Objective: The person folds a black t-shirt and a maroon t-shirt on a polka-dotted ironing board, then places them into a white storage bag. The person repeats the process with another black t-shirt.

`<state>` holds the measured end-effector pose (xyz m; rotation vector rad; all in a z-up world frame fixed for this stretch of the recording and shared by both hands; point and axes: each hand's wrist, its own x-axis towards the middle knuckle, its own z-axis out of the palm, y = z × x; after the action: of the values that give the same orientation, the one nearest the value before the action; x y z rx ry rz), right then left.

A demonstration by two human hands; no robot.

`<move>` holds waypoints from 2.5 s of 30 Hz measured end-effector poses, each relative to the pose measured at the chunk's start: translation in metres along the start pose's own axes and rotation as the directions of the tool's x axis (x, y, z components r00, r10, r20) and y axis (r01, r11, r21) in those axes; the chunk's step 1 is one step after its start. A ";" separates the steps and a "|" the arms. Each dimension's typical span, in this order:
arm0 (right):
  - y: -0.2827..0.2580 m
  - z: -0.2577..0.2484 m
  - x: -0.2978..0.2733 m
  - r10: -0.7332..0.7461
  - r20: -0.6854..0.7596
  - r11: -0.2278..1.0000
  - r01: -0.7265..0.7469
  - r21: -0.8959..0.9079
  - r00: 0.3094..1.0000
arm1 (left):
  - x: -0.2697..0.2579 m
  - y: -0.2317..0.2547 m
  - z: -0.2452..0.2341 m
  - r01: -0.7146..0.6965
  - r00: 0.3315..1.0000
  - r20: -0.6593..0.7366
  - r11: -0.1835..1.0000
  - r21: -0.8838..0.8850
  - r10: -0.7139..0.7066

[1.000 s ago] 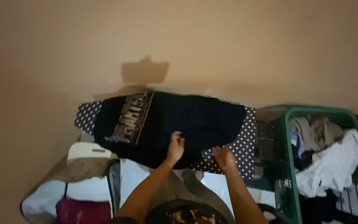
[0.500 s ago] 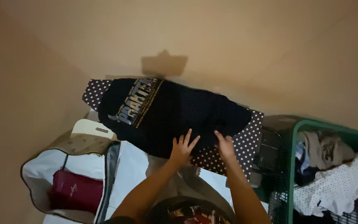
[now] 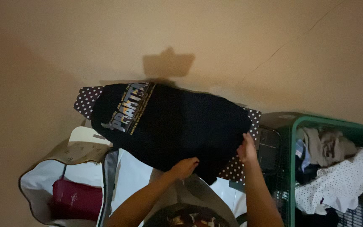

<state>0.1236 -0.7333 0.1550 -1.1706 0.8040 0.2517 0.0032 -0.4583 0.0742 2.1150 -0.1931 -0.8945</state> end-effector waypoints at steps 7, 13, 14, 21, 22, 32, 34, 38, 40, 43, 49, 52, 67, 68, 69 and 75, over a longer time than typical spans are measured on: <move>-0.008 0.020 0.091 -0.279 0.228 0.866 0.347 -0.361 0.933 | -0.009 -0.002 -0.004 -0.106 0.994 0.003 0.971 -0.214 0.109; -0.060 0.016 0.183 -0.470 0.540 0.419 0.715 -0.559 0.698 | -0.013 0.033 -0.008 -0.381 0.917 0.209 0.901 0.208 0.339; -0.066 0.012 0.193 -0.573 0.552 0.381 0.793 -0.475 0.606 | -0.013 0.038 -0.008 -0.428 0.899 0.201 0.876 0.221 0.388; -0.043 -0.040 0.198 -0.064 -0.090 0.926 0.025 -0.378 0.994 | 0.026 0.057 0.027 -0.485 0.851 0.374 0.824 0.292 0.368; -0.041 -0.045 0.199 -0.114 0.000 0.853 0.098 -0.513 0.993 | 0.033 0.060 0.032 -0.445 0.869 0.367 0.849 0.285 0.333; -0.060 -0.066 0.214 -0.419 0.450 0.383 0.603 -0.700 0.788 | 0.051 0.099 0.070 -0.673 0.721 0.330 0.730 0.120 0.610; -0.065 -0.066 0.189 -0.446 0.364 0.308 0.522 -0.796 0.818 | 0.058 0.108 0.083 -0.700 0.700 0.358 0.692 0.175 0.618; -0.055 -0.045 0.096 -0.255 0.129 0.307 0.207 -0.929 0.958 | 0.060 0.096 0.093 -0.584 0.807 0.350 0.730 0.355 0.475; -0.017 -0.040 0.028 -0.345 0.359 0.252 0.454 -0.855 0.867 | 0.060 0.088 0.095 -0.488 0.871 0.235 0.812 0.320 0.431; 0.024 -0.043 -0.040 0.152 0.462 0.379 0.380 -0.844 0.874 | 0.054 0.069 0.082 -0.408 0.912 0.027 0.900 0.156 0.409; 0.074 -0.064 -0.055 0.109 0.569 0.283 0.523 -0.804 0.815 | 0.033 0.056 0.042 -0.357 0.933 -0.013 0.930 0.090 0.359; 0.084 -0.075 -0.041 0.184 0.401 0.090 0.391 -0.916 0.897 | 0.031 0.055 0.040 -0.388 0.922 0.111 0.882 0.268 0.371; 0.071 -0.075 0.004 0.353 0.300 -0.071 0.345 -0.936 0.886 | -0.034 -0.081 -0.083 -0.001 0.987 -0.091 0.579 0.815 0.130; 0.073 -0.081 0.015 0.361 0.253 -0.110 0.311 -0.944 0.897 | -0.046 -0.099 -0.097 0.039 0.963 -0.186 0.581 0.813 0.195; 0.072 -0.089 0.025 0.386 0.240 -0.119 0.306 -0.945 0.891 | -0.057 -0.114 -0.107 0.079 0.925 -0.279 0.587 0.806 0.258; -0.002 -0.077 0.099 0.329 0.501 -0.172 0.573 -0.801 0.800 | -0.037 -0.138 -0.184 -0.138 0.942 -0.162 0.778 0.613 0.295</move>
<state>0.1608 -0.8244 0.0775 -2.5374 -0.4552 1.2213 0.0750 -0.2364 0.0692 2.6911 -0.6503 -0.4421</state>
